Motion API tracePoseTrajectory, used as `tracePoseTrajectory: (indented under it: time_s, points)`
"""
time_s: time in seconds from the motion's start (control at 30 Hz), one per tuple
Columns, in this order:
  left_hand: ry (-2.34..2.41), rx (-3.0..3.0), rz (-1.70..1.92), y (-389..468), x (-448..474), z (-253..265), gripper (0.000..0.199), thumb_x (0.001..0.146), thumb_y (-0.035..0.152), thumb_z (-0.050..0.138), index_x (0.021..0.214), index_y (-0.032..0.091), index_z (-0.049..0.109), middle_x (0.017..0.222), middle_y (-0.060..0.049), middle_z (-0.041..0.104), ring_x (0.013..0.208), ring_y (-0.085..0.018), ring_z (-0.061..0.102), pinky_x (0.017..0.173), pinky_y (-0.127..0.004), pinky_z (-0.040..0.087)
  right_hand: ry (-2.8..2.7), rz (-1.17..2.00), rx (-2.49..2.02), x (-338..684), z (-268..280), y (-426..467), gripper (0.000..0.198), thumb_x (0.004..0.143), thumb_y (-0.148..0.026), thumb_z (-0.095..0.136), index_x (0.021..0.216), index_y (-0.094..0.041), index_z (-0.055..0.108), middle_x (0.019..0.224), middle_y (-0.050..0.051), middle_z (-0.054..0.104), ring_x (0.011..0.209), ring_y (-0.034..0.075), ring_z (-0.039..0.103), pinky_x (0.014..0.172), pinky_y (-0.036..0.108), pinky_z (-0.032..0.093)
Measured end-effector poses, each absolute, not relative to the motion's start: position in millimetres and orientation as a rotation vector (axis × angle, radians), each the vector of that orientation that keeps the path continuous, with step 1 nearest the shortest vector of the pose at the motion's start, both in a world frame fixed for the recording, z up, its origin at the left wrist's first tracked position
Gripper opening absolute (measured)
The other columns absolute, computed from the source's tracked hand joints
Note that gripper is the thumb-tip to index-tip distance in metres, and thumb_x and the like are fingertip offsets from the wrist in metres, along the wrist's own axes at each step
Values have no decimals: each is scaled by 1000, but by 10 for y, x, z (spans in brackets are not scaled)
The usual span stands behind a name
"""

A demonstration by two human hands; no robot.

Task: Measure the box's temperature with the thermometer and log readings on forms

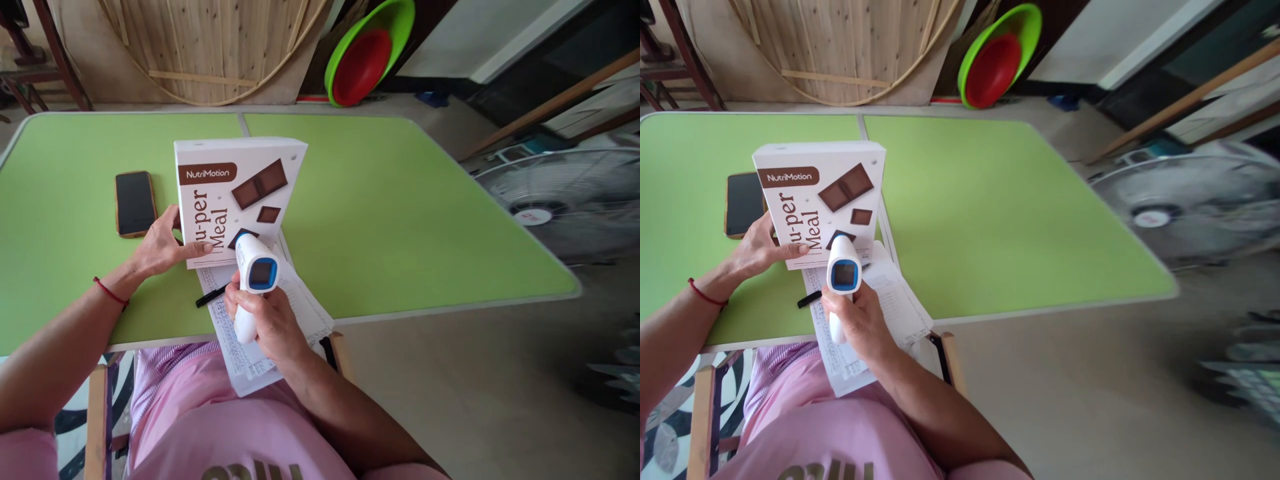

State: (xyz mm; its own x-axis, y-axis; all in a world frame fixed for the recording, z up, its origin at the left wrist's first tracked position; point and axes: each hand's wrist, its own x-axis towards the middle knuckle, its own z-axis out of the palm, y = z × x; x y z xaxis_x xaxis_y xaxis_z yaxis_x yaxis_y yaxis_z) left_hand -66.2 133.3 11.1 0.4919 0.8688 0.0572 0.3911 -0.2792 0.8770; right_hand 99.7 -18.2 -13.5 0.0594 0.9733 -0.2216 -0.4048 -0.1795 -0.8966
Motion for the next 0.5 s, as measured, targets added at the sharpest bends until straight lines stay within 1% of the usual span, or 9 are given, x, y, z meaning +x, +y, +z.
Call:
tracePoseTrajectory:
  time_s: [0.1, 0.2, 0.27, 0.33, 0.37, 0.43, 0.47, 0.5]
  points:
    - [1033, 1818, 747, 1313, -642, 76, 75, 63, 63, 88, 115, 16, 61, 117, -13, 69, 113, -36, 64, 94, -50, 55, -762, 1452, -1053, 1022, -70, -198, 21, 82, -40, 69, 85, -23, 56, 61, -7, 48, 55, 11, 41, 55, 29, 34]
    - [988, 1800, 838, 1296, -627, 45, 73, 65, 59, 89, 117, 16, 61, 120, -14, 68, 119, -36, 62, 95, -49, 56, -929, 1370, -1099, 1197, 63, -228, 23, 83, -43, 68, 89, -24, 58, 67, -4, 55, 58, 13, 47, 55, 29, 40]
    - [985, 1839, 926, 1302, -626, 36, 73, 66, 57, 90, 119, 18, 59, 124, -14, 66, 121, -36, 61, 97, -49, 55, -1054, 1161, -1251, 1421, 145, -204, 25, 81, -45, 70, 87, -24, 58, 69, -3, 57, 58, 13, 48, 54, 29, 41]
    - [1025, 1890, 998, 1327, -626, 30, 76, 67, 56, 90, 124, 19, 57, 128, -14, 64, 121, -35, 61, 96, -46, 56, -1146, 838, -1447, 1710, 174, -109, 28, 78, -46, 74, 88, -24, 59, 72, -2, 58, 60, 14, 50, 55, 30, 42]
    - [1049, 1912, 1020, 1346, -624, 23, 79, 67, 56, 90, 127, 20, 55, 131, -14, 63, 120, -34, 62, 93, -44, 56, -1205, 682, -1520, 1864, 159, -32, 32, 75, -46, 77, 91, -23, 61, 77, 0, 61, 65, 17, 54, 58, 31, 45]
    - [1088, 1943, 1036, 1393, -611, 0, 83, 68, 57, 89, 132, 20, 52, 134, -14, 61, 119, -34, 61, 90, -41, 57, -1361, 480, -1656, 2161, 73, 161, 40, 72, -48, 78, 100, -22, 64, 92, 7, 68, 79, 23, 62, 68, 38, 51]
    - [1104, 1956, 1038, 1419, -600, -16, 83, 69, 56, 88, 134, 20, 51, 134, -14, 60, 119, -34, 61, 89, -40, 57, -1441, 392, -1731, 2290, 9, 264, 40, 72, -47, 78, 99, -21, 66, 95, 9, 68, 83, 26, 64, 72, 41, 52]
    - [1119, 1969, 1039, 1445, -586, -34, 83, 70, 55, 87, 135, 19, 50, 134, -14, 60, 120, -34, 61, 88, -39, 57, -1510, 300, -1811, 2400, -61, 362, 37, 72, -46, 79, 96, -20, 68, 94, 11, 68, 86, 28, 64, 74, 44, 53]
